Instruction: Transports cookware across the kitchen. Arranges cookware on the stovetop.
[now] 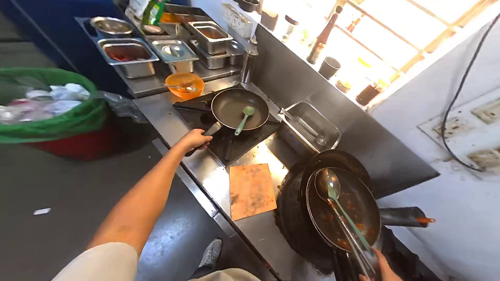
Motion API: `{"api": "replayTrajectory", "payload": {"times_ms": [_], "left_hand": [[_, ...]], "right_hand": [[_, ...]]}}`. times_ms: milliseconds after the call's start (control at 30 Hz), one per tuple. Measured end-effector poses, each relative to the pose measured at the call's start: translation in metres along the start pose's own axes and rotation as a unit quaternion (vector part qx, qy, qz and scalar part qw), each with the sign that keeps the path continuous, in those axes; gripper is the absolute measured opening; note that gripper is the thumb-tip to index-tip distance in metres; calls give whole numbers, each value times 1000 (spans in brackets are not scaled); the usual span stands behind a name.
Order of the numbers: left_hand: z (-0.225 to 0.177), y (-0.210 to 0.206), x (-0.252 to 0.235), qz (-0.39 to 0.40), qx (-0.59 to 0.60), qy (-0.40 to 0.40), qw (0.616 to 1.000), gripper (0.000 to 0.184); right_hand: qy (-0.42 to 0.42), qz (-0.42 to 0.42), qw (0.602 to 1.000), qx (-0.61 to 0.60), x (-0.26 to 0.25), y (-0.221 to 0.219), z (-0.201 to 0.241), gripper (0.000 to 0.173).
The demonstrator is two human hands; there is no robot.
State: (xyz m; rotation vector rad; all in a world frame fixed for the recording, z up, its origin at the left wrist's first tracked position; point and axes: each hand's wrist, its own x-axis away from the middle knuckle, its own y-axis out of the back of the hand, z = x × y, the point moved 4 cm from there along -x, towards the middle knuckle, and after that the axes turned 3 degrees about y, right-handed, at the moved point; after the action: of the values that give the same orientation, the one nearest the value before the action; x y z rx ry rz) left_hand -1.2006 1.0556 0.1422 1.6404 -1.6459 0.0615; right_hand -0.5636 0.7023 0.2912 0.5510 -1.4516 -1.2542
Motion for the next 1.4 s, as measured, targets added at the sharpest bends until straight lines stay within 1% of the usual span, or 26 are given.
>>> {"api": "replayTrajectory", "payload": {"times_ms": [33,100,167,200,267,333,367,433,467,567,633,700,767,833,867,967,1033,1200,1300,1400], "left_hand": [[0,-4,4,41,59,13,997,40],[2,-16,14,120,166,35,978,35],[1,-38,21,160,243,51,955,17],[-2,-48,25,166,269,57,947,12],[-9,-65,40,140,289,56,945,10],[-12,-78,56,104,295,45,949,8],[-13,-81,65,91,294,38,951,8],[-12,-87,90,79,281,28,956,7],[-9,-91,103,77,272,26,959,7],[1,-101,143,81,258,14,963,6],[4,-110,174,88,271,8,959,7],[3,-117,206,88,282,0,956,6],[3,-124,238,87,285,-8,954,7],[3,-128,270,91,284,-25,954,9],[4,-130,284,96,287,-33,953,8],[4,-138,327,111,295,-54,947,4],[4,-144,350,124,299,-59,944,5],[-3,-181,399,199,310,-50,928,8],[-19,-214,416,266,300,-43,915,9],[-37,-252,423,329,283,-50,899,8]], "right_hand": [[-4,4,1000,-11,-1,0,2,93],[-19,10,999,-24,1,-2,5,93],[-33,21,999,-34,3,-3,6,93],[-31,33,998,-52,4,-2,5,95],[-21,62,993,-101,6,-2,3,103],[-22,101,988,-112,11,-3,3,113],[-29,113,988,-104,15,-2,5,115],[-38,109,991,-70,21,2,10,111],[-31,90,995,-38,23,6,14,108],[40,6,999,28,5,20,31,86],[73,-30,995,54,-17,17,43,81],[72,-10,994,76,-39,10,55,83],[46,39,994,86,-55,2,64,80],[29,70,995,65,-65,-4,68,73],[30,69,996,52,-68,-6,67,67],[66,47,997,15,-70,-3,52,46],[87,21,996,-7,-68,11,42,40],[116,-98,983,-99,-57,65,9,42],[137,-168,970,-105,-42,100,-6,39],[152,-198,964,-95,-30,122,-17,42]]}}
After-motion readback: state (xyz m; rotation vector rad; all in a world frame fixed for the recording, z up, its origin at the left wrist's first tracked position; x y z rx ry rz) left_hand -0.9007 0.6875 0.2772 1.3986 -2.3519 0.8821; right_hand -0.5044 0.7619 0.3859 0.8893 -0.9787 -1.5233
